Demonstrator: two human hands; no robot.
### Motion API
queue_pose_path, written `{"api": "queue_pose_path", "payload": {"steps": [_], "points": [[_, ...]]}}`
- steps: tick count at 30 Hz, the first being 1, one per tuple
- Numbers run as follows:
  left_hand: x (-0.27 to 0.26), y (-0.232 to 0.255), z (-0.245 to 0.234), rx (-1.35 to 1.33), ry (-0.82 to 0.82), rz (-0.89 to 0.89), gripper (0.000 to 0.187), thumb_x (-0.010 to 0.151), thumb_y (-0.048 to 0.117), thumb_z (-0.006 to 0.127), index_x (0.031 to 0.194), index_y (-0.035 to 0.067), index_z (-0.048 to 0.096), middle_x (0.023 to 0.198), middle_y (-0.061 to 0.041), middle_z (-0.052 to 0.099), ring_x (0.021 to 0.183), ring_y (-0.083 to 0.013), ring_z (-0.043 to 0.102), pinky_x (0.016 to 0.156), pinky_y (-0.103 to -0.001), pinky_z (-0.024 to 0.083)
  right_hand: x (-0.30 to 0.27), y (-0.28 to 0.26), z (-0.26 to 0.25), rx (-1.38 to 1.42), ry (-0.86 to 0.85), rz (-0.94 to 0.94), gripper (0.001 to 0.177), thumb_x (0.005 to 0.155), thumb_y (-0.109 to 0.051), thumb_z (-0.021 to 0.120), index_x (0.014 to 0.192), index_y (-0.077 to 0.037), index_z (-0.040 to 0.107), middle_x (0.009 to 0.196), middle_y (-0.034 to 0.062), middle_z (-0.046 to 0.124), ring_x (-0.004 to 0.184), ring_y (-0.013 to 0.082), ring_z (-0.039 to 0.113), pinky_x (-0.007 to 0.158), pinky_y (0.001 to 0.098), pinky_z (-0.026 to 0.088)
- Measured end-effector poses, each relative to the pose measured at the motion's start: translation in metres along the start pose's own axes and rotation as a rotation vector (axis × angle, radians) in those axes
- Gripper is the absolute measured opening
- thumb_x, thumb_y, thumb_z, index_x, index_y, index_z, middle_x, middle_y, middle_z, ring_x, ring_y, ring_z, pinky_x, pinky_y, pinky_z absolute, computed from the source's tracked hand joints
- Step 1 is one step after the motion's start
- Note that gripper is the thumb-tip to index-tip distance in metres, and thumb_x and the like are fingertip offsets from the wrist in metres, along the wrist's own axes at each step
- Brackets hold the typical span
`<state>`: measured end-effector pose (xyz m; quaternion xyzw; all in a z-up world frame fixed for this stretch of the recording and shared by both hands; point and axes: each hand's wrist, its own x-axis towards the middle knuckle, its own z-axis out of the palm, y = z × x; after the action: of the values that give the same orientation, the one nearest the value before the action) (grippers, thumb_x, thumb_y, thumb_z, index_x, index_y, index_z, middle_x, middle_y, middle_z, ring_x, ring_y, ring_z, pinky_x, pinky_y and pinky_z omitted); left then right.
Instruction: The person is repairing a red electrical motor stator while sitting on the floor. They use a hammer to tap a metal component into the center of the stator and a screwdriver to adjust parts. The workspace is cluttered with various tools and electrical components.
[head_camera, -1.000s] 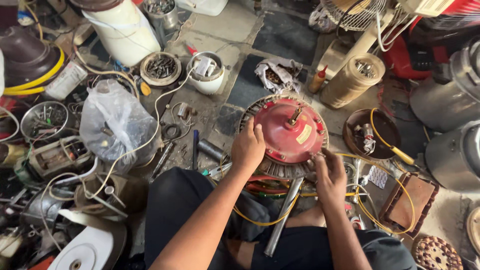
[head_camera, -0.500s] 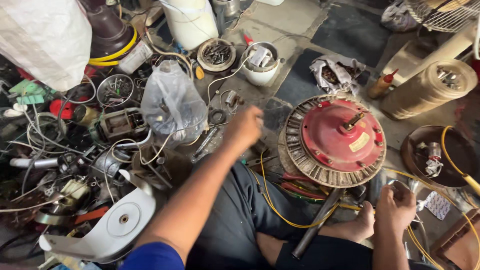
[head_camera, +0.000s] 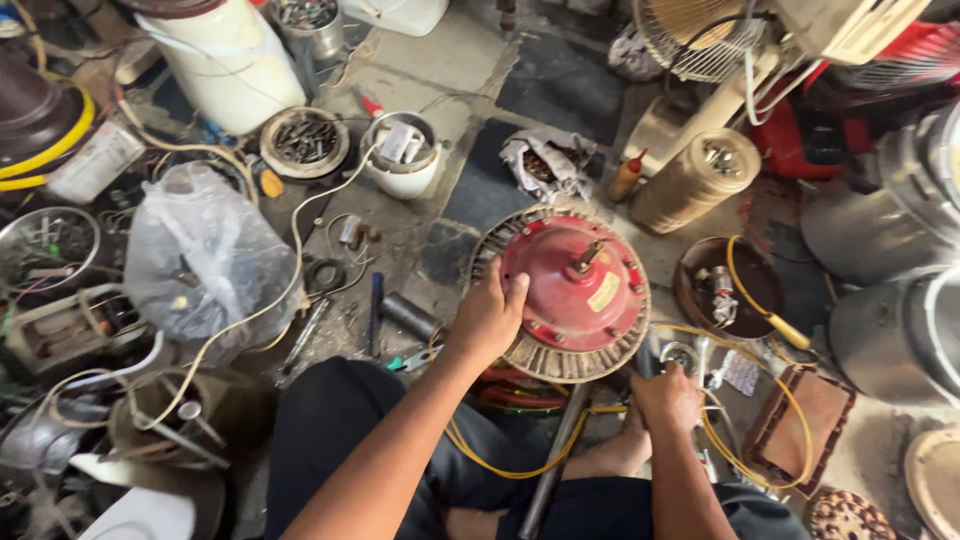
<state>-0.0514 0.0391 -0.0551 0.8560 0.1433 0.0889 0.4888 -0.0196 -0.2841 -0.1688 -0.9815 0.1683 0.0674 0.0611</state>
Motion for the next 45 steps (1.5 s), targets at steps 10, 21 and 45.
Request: {"api": "queue_pose_path", "payload": {"steps": [10, 21, 45], "points": [[0.014, 0.013, 0.006, 0.076, -0.044, -0.235, 0.056, 0.105, 0.043, 0.032, 0.152, 0.015, 0.041, 0.103, -0.03, 0.072, 0.097, -0.0504, 0.068, 0.084, -0.059, 0.053, -0.081, -0.034, -0.123, 0.758, 0.492, -0.065, 0.054, 0.089, -0.03, 0.08, 0.125, 0.003, 0.056, 0.104, 0.0194, 0.07, 0.09, 0.038, 0.071, 0.08, 0.0451, 0.056], [0.008, 0.012, -0.002, 0.113, -0.002, -0.139, 0.056, 0.105, 0.041, 0.033, 0.155, 0.017, 0.039, 0.101, -0.028, 0.073, 0.092, -0.0483, 0.07, 0.082, -0.057, 0.054, -0.099, -0.114, -0.247, -0.07, 0.545, -1.521, 0.045, 0.073, -0.029, 0.084, 0.106, -0.008, 0.062, 0.088, 0.0059, 0.068, 0.075, 0.0247, 0.07, 0.064, 0.04, 0.057], [0.001, 0.062, -0.001, -0.01, 0.343, 0.748, 0.051, 0.093, 0.015, 0.068, 0.138, -0.002, 0.053, 0.118, -0.025, 0.069, 0.11, -0.0396, 0.065, 0.095, -0.047, 0.051, -0.123, 0.014, -0.112, 0.803, 0.202, -0.056, 0.038, 0.089, -0.03, 0.082, 0.1, 0.003, 0.064, 0.075, 0.0131, 0.068, 0.064, 0.0159, 0.062, 0.06, 0.0341, 0.05]]}}
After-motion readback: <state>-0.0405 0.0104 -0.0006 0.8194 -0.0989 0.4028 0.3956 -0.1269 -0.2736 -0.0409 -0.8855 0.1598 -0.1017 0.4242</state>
